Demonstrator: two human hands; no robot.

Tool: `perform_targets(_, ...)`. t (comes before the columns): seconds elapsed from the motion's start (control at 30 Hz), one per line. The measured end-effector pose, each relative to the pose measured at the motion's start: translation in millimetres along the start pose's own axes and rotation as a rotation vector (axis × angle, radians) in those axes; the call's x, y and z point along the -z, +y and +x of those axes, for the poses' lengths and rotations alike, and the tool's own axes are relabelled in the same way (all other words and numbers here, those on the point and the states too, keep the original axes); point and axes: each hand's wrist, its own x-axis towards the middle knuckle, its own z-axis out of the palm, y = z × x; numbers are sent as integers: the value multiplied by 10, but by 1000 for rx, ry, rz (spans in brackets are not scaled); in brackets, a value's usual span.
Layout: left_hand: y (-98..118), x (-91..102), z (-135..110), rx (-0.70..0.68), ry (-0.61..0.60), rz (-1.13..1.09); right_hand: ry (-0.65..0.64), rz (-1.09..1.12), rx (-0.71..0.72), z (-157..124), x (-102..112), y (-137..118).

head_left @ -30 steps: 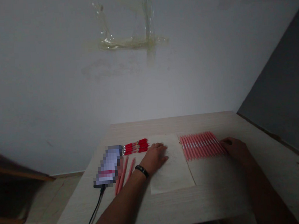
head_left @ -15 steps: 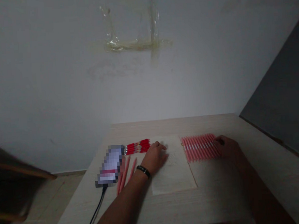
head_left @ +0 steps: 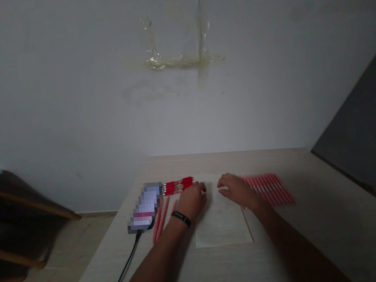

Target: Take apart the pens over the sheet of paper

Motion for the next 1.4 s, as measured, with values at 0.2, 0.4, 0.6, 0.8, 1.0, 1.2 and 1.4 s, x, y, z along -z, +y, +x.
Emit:
perform_targets(0.2,-425,260,-367,262,83,132,61,85,0,-60,-79,17)
perform_targets(0.4,-465,206,-490,309,34,158,78,135,-6,-33,-95,-55)
perform_targets(0.6,-324,307,-149,145,56,-299,132,310,-77,-47,-132,-47)
perform_targets(0.8,-185,238,301,144,109,-934,186,540,-174,-60,-101,20)
perform_targets(1.0,-182,36,321,42,14,-968,186,615,-391,-120,-33,133)
perform_targets(1.2,-132,-100,208,-139,-50,-662,114,601,-382,-137,-108,71)
perform_targets(1.4,-179,-116,212,-125,-64,-651,104,494,-253,-120,-140,86)
